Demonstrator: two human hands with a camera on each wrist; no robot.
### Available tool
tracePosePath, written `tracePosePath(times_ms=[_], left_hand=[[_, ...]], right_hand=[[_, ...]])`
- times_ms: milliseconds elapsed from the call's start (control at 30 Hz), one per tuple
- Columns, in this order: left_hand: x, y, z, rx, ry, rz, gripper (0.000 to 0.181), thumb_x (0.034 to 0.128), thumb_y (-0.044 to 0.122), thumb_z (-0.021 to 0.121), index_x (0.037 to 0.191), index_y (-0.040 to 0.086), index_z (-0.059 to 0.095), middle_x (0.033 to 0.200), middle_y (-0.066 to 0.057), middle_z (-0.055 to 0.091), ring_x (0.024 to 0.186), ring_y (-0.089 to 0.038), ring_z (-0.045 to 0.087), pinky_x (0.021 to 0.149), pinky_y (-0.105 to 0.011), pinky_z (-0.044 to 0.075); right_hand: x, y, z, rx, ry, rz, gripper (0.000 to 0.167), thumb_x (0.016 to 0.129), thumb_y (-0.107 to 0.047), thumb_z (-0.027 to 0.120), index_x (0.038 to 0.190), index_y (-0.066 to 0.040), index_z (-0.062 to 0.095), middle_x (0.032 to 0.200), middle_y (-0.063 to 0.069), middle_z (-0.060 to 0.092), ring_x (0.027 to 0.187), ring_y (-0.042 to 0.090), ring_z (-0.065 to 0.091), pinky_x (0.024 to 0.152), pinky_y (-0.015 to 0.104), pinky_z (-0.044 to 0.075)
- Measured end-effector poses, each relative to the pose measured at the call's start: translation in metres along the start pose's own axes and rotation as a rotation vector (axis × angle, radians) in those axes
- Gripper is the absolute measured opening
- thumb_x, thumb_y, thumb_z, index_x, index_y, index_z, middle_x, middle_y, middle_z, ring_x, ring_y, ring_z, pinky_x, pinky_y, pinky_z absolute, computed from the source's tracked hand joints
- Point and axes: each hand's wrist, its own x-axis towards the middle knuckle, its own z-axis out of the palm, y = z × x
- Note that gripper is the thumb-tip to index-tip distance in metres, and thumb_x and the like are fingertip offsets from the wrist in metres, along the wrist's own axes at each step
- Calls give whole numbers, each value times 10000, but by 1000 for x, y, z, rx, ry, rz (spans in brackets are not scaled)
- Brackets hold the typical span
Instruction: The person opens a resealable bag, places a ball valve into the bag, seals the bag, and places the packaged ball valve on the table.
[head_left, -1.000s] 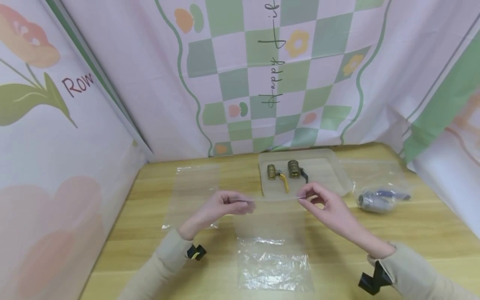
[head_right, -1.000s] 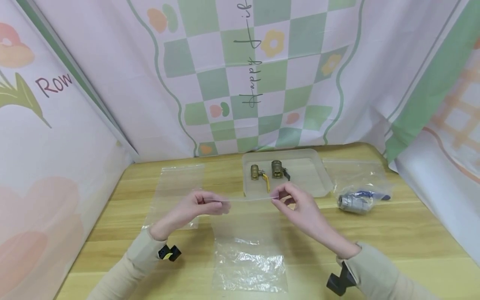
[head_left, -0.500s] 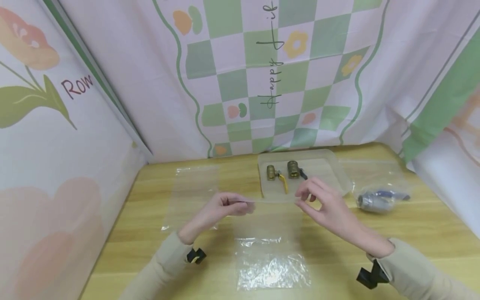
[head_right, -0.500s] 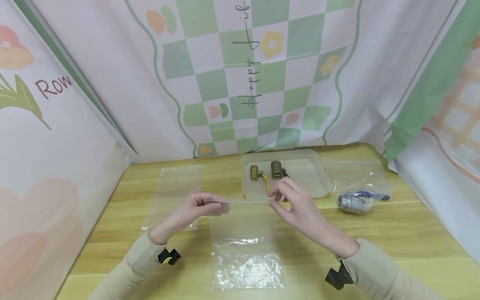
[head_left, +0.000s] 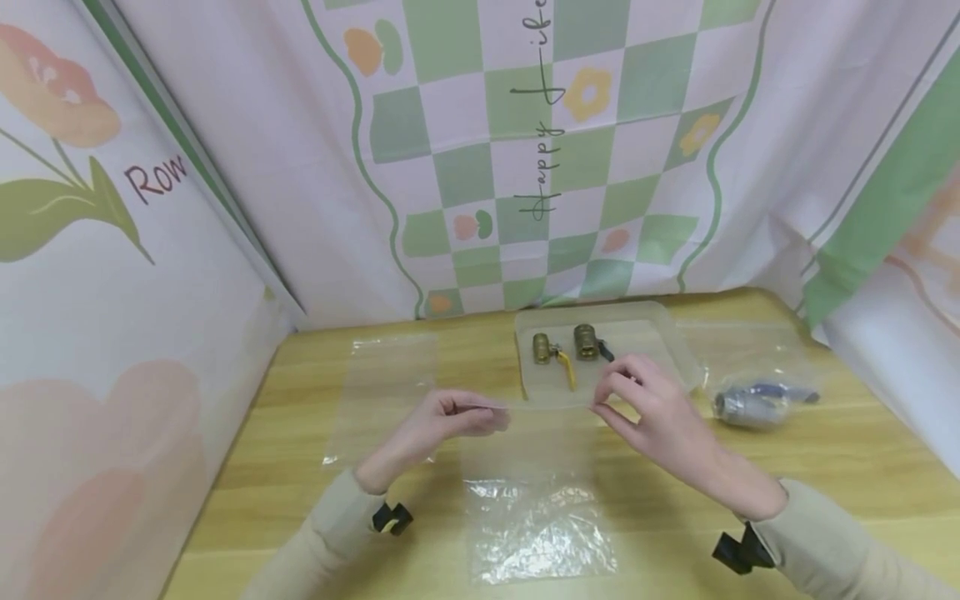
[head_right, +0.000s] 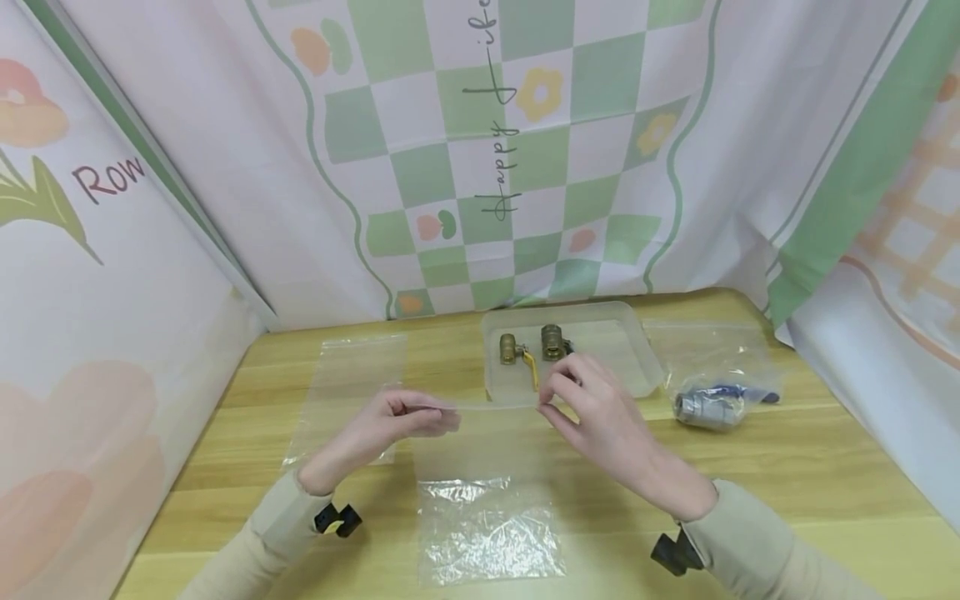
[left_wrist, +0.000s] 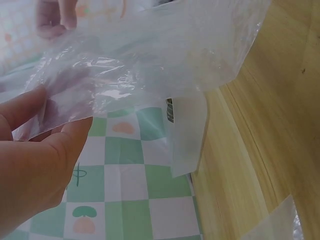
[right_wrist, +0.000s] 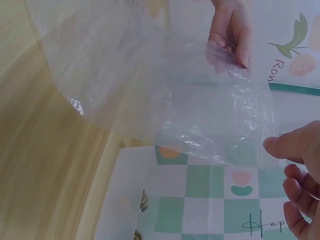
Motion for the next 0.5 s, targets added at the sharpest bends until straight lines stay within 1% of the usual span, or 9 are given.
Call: tracePosePath(times_ms=[67,133,300,433,500], left_hand=[[0,0,0,3,-2,3,340,992,109,574,1283,-66,584,1273,-248,650,1129,-241,695,1017,-346,563],[0,1,1,3,-5,-2,337,992,112,574,1282,-58,589,1271,-240,654,1125,-227,697,1019,-341,562],[0,1,2,-2,-11,-18,331,991,133,581,1282,-23,606,1266,-197,673,1103,-161,703,1020,-329,561],[0,0,3,-6,-7,-19,360,987,142,593,1297,-40,587,1266,-196,673,1108,-170,703,1025,-343,559],[0,0,4,8,6,-37,381,973,165,621,1308,-13,589,1266,-170,682,1112,-173,702,1033,-335,553]], right_hand=[[1,0,0,-20,9,-18,244,650,-1,798,802,-120,649,884,15,625,849,175,572,814,217,476],[2,0,0,-32,9,-37,270,633,-5,816,801,-133,648,877,-6,623,841,168,572,804,221,475],[4,-1,-1,-22,-24,-34,329,615,-4,855,823,-152,647,882,-69,617,855,129,572,847,153,468],[5,-1,-1,-6,-49,-29,365,608,42,859,814,-159,634,857,-85,609,835,102,555,823,116,454],[6,-2,-1,-2,-57,-35,370,610,58,853,812,-159,631,848,-88,608,824,93,549,807,105,452]])
